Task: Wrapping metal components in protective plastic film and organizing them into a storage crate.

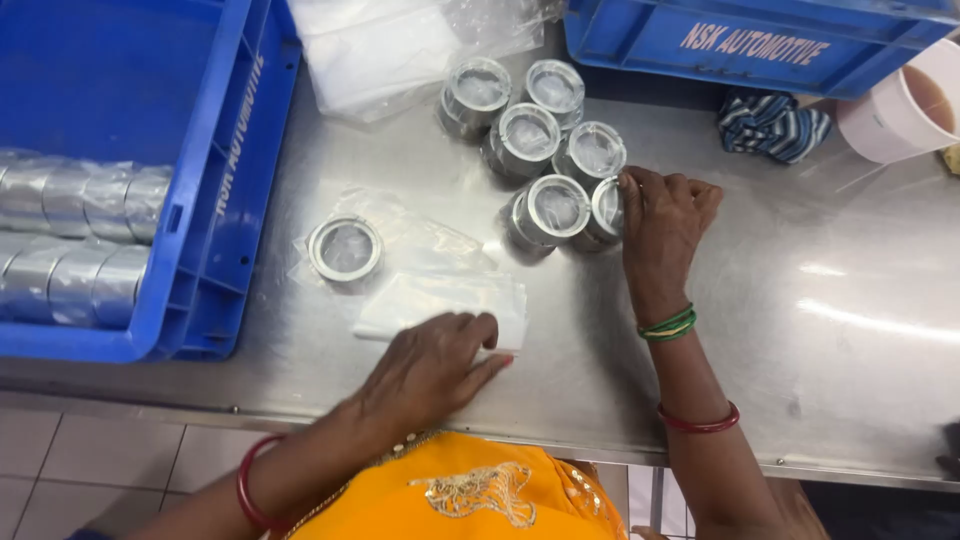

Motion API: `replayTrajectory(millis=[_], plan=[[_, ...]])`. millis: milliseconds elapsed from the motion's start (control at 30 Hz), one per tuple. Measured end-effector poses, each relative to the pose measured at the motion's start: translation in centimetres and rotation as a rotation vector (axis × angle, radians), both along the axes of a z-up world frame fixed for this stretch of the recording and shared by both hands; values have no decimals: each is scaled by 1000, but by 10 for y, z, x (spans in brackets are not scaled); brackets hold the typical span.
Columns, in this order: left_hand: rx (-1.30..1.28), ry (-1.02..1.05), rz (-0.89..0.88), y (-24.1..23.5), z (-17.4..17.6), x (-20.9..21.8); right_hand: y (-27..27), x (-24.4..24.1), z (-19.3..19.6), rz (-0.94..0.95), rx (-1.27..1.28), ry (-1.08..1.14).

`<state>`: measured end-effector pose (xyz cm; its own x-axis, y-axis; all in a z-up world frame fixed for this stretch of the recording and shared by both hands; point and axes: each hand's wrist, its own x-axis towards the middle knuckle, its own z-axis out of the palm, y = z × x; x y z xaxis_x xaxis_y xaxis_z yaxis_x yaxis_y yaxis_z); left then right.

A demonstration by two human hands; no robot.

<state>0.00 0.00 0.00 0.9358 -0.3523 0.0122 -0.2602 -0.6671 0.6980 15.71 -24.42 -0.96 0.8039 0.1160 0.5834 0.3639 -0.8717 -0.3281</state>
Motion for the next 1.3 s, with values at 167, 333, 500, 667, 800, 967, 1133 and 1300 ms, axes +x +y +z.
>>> replayTrajectory(millis=[167,333,500,667,800,967,1133,1300], plan=[[-15,-216,46,-5,10,25,-15,0,-1,59,17,95],[55,-281,84,-26,16,70,-32,-4,11,275,-4,258],[233,-221,56,-61,12,140,-17,-7,10,430,-239,77],[329,-175,37,-76,6,147,-17,-6,14,369,-367,163],[468,-93,15,-72,3,140,0,-26,25,335,-405,294],[262,-37,-6,-55,3,143,6,-33,24,206,-305,394],[-232,-104,-26,-29,-63,170,3,-25,18,276,230,544],[-191,-247,-96,-22,-66,156,-3,-4,-56,524,1258,691]])
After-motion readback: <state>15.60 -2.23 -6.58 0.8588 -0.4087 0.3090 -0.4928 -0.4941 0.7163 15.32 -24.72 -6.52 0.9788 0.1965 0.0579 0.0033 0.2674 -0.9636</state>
